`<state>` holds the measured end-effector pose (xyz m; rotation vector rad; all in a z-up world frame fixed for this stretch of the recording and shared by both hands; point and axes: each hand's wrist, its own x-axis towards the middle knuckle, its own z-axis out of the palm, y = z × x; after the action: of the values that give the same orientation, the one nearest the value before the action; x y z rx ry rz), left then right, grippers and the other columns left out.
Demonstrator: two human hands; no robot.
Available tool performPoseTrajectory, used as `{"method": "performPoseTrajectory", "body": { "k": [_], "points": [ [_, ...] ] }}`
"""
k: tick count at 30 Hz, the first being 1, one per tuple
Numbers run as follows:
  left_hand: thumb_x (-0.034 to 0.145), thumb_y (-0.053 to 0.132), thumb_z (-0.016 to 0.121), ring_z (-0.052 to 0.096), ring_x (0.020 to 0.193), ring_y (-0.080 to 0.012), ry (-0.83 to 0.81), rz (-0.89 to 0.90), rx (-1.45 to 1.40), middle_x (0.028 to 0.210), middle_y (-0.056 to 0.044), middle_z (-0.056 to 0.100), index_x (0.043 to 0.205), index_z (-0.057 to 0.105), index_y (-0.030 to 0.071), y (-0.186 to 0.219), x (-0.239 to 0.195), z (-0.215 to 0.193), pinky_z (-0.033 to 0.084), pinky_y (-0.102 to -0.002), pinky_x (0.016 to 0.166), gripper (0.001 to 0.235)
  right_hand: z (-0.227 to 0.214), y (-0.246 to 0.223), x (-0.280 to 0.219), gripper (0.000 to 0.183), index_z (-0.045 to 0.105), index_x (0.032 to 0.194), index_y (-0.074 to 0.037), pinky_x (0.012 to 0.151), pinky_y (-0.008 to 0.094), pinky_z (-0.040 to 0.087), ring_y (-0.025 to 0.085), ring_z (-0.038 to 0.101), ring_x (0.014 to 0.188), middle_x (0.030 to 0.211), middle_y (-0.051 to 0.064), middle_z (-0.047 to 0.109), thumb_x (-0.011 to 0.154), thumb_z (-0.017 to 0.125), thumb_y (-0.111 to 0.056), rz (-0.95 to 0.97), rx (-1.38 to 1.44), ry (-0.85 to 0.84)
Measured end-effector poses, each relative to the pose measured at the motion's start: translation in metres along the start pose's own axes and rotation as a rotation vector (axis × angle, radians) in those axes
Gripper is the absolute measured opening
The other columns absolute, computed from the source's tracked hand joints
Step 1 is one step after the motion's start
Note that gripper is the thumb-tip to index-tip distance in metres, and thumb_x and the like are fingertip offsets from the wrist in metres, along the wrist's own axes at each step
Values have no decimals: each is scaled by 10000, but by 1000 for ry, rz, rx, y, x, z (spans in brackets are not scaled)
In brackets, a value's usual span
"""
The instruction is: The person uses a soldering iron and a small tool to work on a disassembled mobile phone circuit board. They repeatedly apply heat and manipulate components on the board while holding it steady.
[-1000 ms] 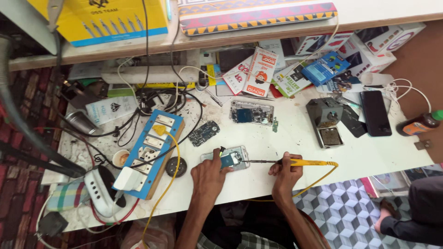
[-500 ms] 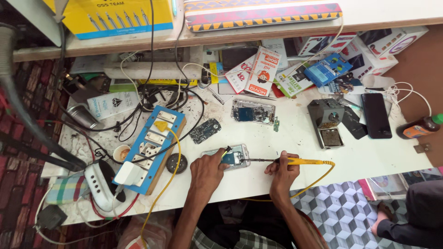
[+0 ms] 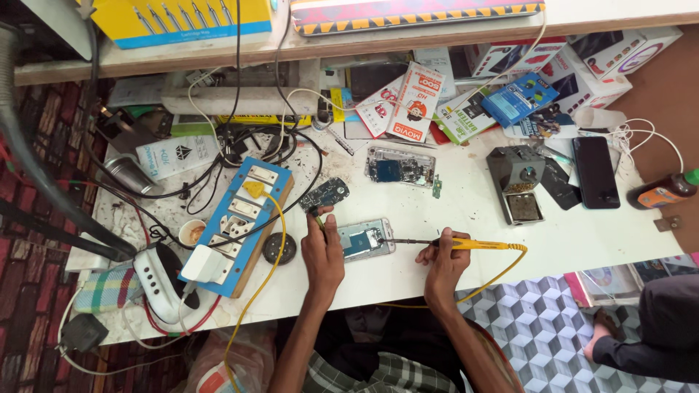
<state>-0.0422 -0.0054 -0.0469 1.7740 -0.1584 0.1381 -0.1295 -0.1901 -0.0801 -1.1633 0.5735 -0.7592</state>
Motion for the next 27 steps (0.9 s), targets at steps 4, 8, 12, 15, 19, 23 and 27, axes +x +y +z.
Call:
{"method": "performPoseTrajectory", "body": {
  "k": [4, 8, 12, 15, 19, 23, 27],
  "points": [
    [1108, 286, 421, 384, 571, -91, 32, -53, -278, 618, 0, 406, 1242, 563, 22, -25, 1, 12, 343, -304, 535, 328, 3, 0, -1, 263, 460, 960, -44, 529, 302, 446, 148, 487, 510, 592, 36, 452, 1088, 523, -265, -23, -29, -26],
    [1120, 290, 411, 391, 646, -77, 52, -91, -489, 693, 32, 406, 1234, 552, 32, -45, 8, 23, 379, -280, 628, 316, 0, 1, 1, 265, 448, 933, -40, 529, 317, 475, 143, 454, 509, 601, 36, 436, 1082, 552, -233, -55, -12, -43],
    [1110, 325, 395, 402, 663, -75, -47, -91, -418, 689, 25, 422, 1252, 531, 48, -50, 8, 18, 381, -265, 642, 339, -1, 4, 1, 261, 430, 919, -45, 523, 316, 464, 145, 452, 500, 604, 34, 426, 1071, 565, -208, -25, 18, -42],
    [1124, 310, 409, 390, 694, -84, -111, -70, -519, 732, 22, 424, 1317, 481, 47, -42, 9, 18, 354, -268, 655, 334, 0, 4, 2, 267, 441, 912, -39, 536, 321, 482, 140, 447, 515, 613, 37, 432, 1081, 560, -207, -47, 11, -59],
    [1112, 302, 356, 447, 671, -95, -261, -76, -388, 711, 7, 473, 1343, 429, 67, -33, 9, 22, 393, -291, 639, 338, 0, 2, 1, 241, 447, 936, -43, 537, 320, 487, 137, 461, 519, 630, 36, 450, 1075, 554, -209, -30, -14, -55],
    [1122, 306, 353, 502, 700, -111, -184, 28, -314, 717, -22, 520, 1341, 423, 63, -28, 10, 27, 452, -307, 698, 335, 3, -2, 1, 233, 455, 962, -37, 545, 316, 495, 126, 467, 540, 653, 38, 462, 1085, 543, -214, -44, -34, -79],
    [1135, 324, 361, 490, 712, -115, -203, 53, -328, 726, -25, 506, 1350, 433, 59, -31, 10, 26, 449, -305, 717, 349, 1, -2, 0, 227, 456, 981, -38, 555, 305, 499, 111, 469, 567, 678, 36, 470, 1093, 529, -221, -59, -43, -117]
  ]
}}
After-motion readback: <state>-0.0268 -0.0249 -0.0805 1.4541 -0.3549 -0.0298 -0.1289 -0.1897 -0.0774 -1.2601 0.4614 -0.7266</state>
